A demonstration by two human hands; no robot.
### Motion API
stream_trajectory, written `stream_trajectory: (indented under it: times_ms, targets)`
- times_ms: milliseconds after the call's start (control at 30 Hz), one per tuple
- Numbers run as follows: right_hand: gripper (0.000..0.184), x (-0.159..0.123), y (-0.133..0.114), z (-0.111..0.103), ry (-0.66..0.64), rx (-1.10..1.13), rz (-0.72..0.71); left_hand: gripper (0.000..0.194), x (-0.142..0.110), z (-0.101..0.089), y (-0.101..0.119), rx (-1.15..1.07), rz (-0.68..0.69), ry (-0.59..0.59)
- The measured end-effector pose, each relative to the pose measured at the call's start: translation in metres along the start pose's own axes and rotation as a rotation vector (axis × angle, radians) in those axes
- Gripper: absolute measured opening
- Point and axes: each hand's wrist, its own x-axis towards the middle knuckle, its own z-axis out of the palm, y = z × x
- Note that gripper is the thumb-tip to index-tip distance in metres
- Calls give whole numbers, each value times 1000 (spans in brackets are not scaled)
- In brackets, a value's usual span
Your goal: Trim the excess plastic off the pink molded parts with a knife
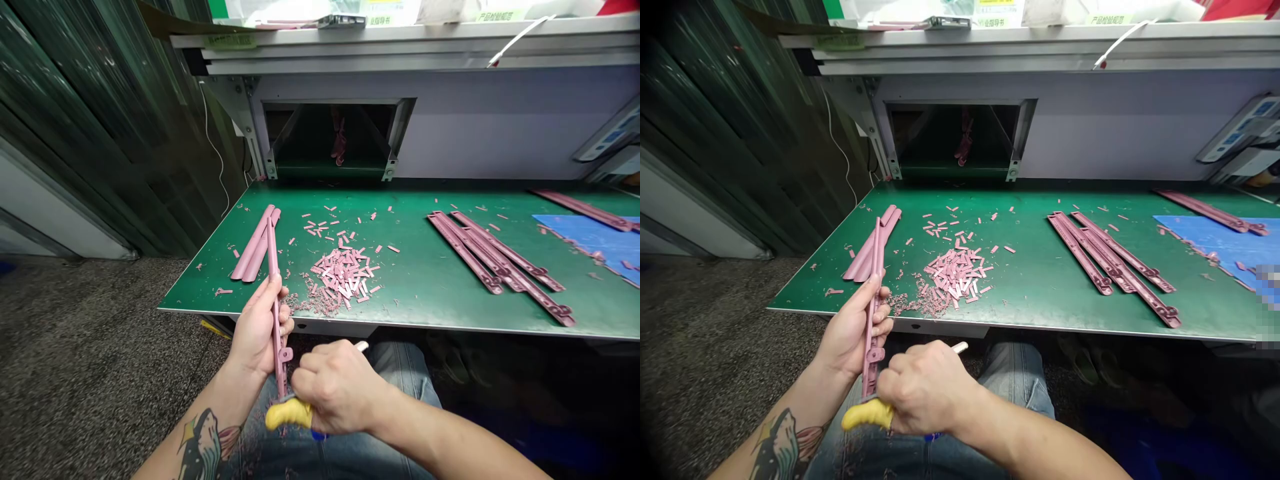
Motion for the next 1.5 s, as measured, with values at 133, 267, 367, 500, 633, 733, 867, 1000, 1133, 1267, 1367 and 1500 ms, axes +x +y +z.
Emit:
stream_trajectory:
  times_ms: [133,267,367,500,633,733,867,1000,1133,1267,1367,1500]
  targets:
    - [40,-4,-1,0,61,123,-13,12,-1,-1,6,-116,-57,-69]
    - [61,1,3,0,123,176,165,28,-5,1,10,-246,-128,-185]
    - [59,6,4,-1,141,165,139,35,-7,5,9,-326,-167,-249]
    - [59,0,-12,2,159,369,75,36,-7,7,10,-361,-177,-279]
    - [68,-24,-46,37,173,1161,489,34,-2,1,14,-302,-112,-216]
    - [86,-43,-62,61,23,1669,898,24,4,-6,14,-202,-48,-120]
    - [72,-44,-49,25,-5,1537,749,32,9,-8,13,-13,-15,-88]
    - [39,-25,-24,-34,174,939,483,42,9,-3,14,146,-5,-113]
    - [21,-13,-18,-34,276,721,401,48,8,3,13,245,-10,-126]
    - [15,-12,-20,-14,310,603,301,56,9,8,10,298,-11,-114]
    - [12,-12,-17,-11,322,593,296,58,9,10,6,334,-22,-119]
    - [10,-13,-11,-14,325,555,325,55,8,10,3,376,-18,-109]
